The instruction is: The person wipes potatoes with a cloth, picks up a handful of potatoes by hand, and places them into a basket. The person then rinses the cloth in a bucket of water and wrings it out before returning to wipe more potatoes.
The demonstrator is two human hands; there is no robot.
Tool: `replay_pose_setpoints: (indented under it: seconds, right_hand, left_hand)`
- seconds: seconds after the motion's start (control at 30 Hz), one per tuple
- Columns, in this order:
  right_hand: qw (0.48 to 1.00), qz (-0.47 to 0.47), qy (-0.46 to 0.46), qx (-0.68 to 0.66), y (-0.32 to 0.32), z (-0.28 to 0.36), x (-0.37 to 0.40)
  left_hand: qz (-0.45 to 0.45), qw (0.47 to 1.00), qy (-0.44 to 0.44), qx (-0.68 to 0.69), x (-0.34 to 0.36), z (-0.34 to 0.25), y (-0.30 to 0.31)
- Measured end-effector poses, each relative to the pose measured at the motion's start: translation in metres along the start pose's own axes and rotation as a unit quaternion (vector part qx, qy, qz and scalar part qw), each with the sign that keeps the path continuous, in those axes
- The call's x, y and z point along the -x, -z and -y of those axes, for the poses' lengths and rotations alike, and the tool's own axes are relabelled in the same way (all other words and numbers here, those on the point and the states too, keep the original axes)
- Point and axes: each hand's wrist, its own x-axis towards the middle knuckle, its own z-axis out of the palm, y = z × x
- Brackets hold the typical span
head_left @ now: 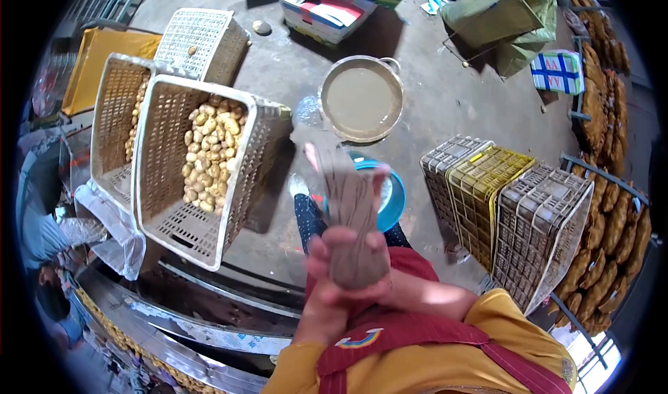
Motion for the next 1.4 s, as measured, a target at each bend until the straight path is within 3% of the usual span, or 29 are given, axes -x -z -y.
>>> replay_pose_setpoints:
  seconds: [0.07,0.1,0.13,0.17,0.2,0.23,0.27,0.3,0.33,0.37,0.43,0.47,0.53,0.57,0.67,0.7,0.77,0.83,0.9,1.0,1.07,1.1,1.2,1.4]
  right_hand:
    - [0.987,0.120,-0.104,-0.034,-0.003,0.022,0.014]
    - [0.971,0.175,-0.153,-0.053,-0.007,0.032,0.027]
    - [0.986,0.007,-0.152,0.070,-0.033,0.056,0.054]
    - [0.971,-0.099,-0.132,0.172,-0.044,0.080,0.080]
    - [0.893,-0.227,-0.103,0.374,-0.061,0.107,0.093]
    - [0.756,-0.359,-0.123,0.533,-0.078,0.134,0.106]
    - [0.668,-0.325,-0.130,0.657,-0.101,0.149,0.100]
    - [0.543,-0.319,-0.132,0.765,-0.104,0.171,0.103]
    - [0.321,-0.277,-0.161,0.891,-0.125,0.184,0.093]
    - [0.163,-0.266,-0.202,0.929,-0.147,0.186,0.078]
    - [-0.024,-0.272,-0.190,0.943,-0.149,0.210,0.066]
    - [-0.071,-0.253,-0.180,0.948,-0.153,0.220,0.058]
    - [-0.162,-0.203,-0.162,0.952,-0.158,0.240,0.040]
    - [-0.181,-0.174,-0.136,0.959,-0.155,0.251,0.035]
    - [-0.233,-0.104,-0.053,0.965,-0.143,0.282,0.025]
    - [-0.221,-0.098,-0.013,0.970,-0.139,0.288,0.020]
    - [-0.192,-0.093,0.067,0.975,-0.126,0.297,0.012]
    - [-0.151,-0.114,0.130,0.973,-0.104,0.307,0.004]
    - [-0.107,-0.135,0.188,0.967,-0.079,0.317,0.000]
    - [0.044,-0.249,0.232,0.939,-0.049,0.313,-0.005]
    - [0.161,-0.311,0.288,0.891,-0.025,0.308,-0.011]
    - [0.195,-0.321,0.307,0.874,-0.014,0.308,-0.012]
    - [0.234,-0.332,0.338,0.849,0.006,0.304,-0.013]
    - [0.249,-0.323,0.366,0.837,0.029,0.297,-0.023]
  left_hand:
    - [0.061,0.972,-0.210,-0.090,-0.024,-0.014,-0.038]
    - [0.109,0.928,-0.333,-0.128,-0.046,-0.022,-0.064]
    - [0.163,0.877,-0.425,-0.152,-0.067,-0.035,-0.085]
    - [0.226,0.824,-0.494,-0.163,-0.086,-0.047,-0.102]
    - [0.297,0.770,-0.539,-0.168,-0.102,-0.061,-0.112]
    - [0.367,0.718,-0.564,-0.178,-0.112,-0.073,-0.118]
    - [0.436,0.672,-0.565,-0.197,-0.117,-0.082,-0.121]
    - [0.486,0.631,-0.552,-0.246,-0.115,-0.088,-0.124]
    - [0.526,0.586,-0.533,-0.311,-0.107,-0.096,-0.127]
    - [0.546,0.512,-0.532,-0.395,-0.102,-0.104,-0.133]
    - [0.575,0.545,-0.444,-0.419,-0.089,-0.109,-0.141]
    - [0.585,0.561,-0.397,-0.430,-0.086,-0.110,-0.147]
    - [0.690,0.578,-0.268,-0.344,-0.089,-0.119,-0.165]
    - [0.733,0.579,-0.198,-0.296,-0.092,-0.117,-0.171]
    - [0.790,0.585,0.136,-0.121,-0.089,-0.098,-0.178]
    - [0.778,0.582,0.231,-0.052,-0.082,-0.090,-0.178]
    - [0.722,0.606,0.334,0.019,-0.061,-0.075,-0.181]
    - [0.654,0.574,0.477,0.118,-0.046,-0.078,-0.184]
    - [0.619,0.516,0.531,0.262,-0.030,-0.061,-0.190]
    - [0.555,0.429,0.557,0.446,-0.011,-0.050,-0.198]
    - [0.550,0.441,0.540,0.459,-0.003,-0.047,-0.202]
    - [0.547,0.441,0.525,0.480,-0.001,-0.047,-0.204]
    - [0.500,0.452,0.522,0.523,-0.002,-0.057,-0.207]
    - [0.458,0.454,0.503,0.575,0.000,-0.056,-0.222]
